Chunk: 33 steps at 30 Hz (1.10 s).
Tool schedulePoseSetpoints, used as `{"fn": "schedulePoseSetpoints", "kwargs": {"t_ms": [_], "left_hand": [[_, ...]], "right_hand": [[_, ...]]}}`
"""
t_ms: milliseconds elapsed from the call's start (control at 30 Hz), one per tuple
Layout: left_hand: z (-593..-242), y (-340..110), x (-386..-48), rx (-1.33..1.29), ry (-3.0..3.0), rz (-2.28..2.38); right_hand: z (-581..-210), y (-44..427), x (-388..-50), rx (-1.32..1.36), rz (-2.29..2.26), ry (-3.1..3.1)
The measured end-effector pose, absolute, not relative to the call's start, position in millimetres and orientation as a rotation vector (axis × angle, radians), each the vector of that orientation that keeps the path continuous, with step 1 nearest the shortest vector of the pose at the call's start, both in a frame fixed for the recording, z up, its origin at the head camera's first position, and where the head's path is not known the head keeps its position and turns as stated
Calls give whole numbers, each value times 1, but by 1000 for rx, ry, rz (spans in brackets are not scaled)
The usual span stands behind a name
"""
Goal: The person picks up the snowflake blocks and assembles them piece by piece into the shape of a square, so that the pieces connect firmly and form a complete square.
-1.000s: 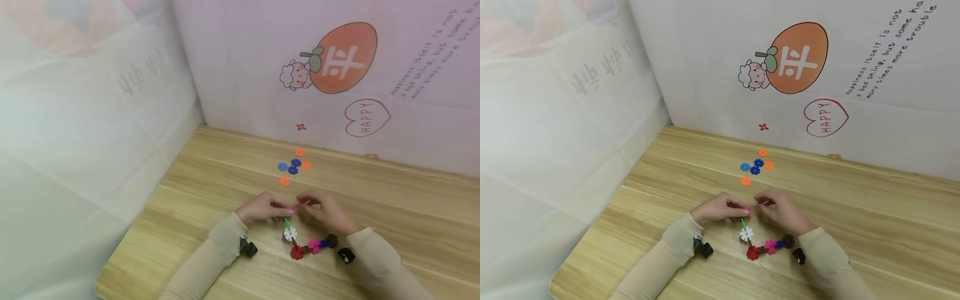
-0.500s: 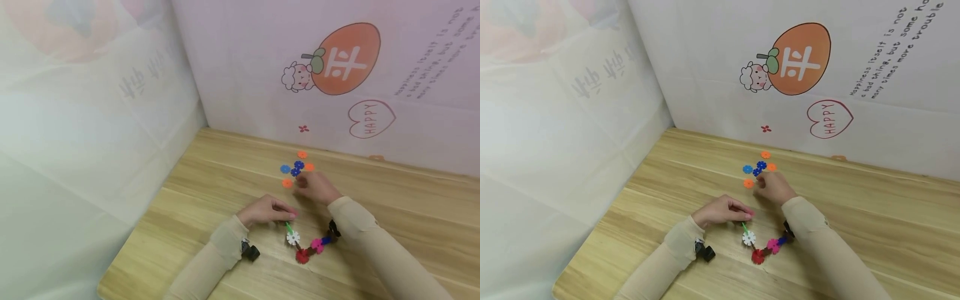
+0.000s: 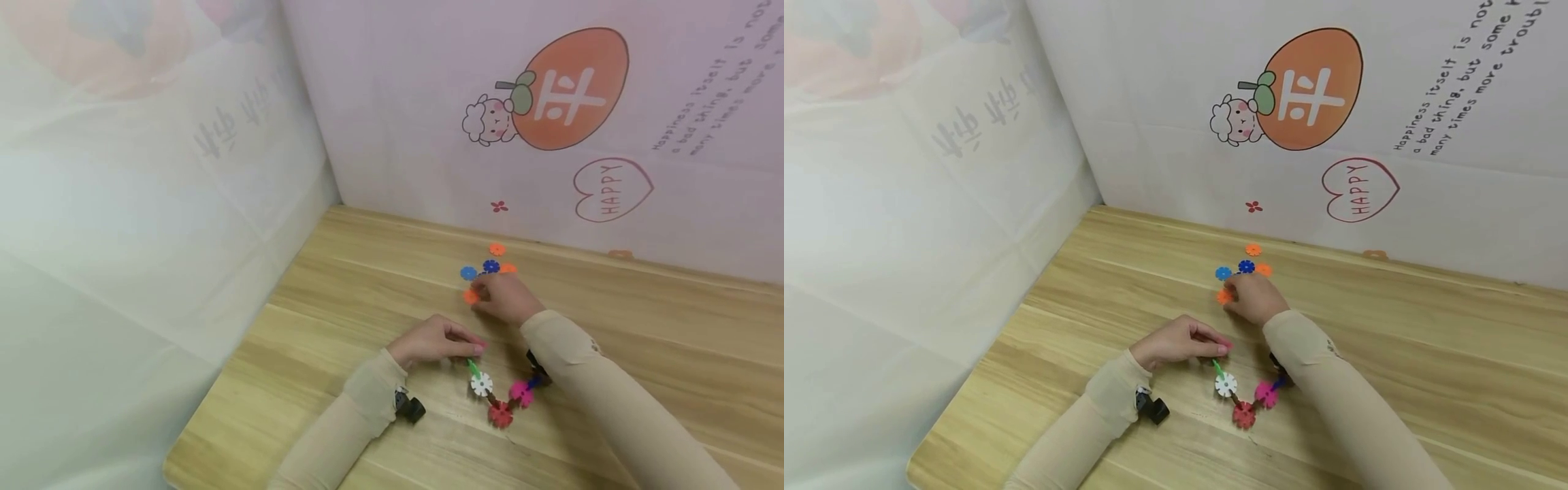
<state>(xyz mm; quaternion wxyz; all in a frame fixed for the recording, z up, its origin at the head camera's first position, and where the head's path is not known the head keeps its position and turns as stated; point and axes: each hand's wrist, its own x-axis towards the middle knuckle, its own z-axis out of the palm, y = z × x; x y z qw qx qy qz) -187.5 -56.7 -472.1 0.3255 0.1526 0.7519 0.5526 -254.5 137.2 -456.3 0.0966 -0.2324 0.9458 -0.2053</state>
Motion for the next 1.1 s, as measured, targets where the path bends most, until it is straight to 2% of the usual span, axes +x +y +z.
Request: {"fn": "schedulePoseSetpoints", "kwargs": {"t_ms": [667,933,1100], "left_hand": [[-471,-59,-188,414,1976,1437],[-471,-59,-188,424,1962,1452],[-472,-59,-188,402,1954,1453]], "right_hand": [[-460,133,-255,-723,-556,2836],[-458,141,-254,-694,-727,2753],[-457,161,-241,-560,-893,2679]]}}
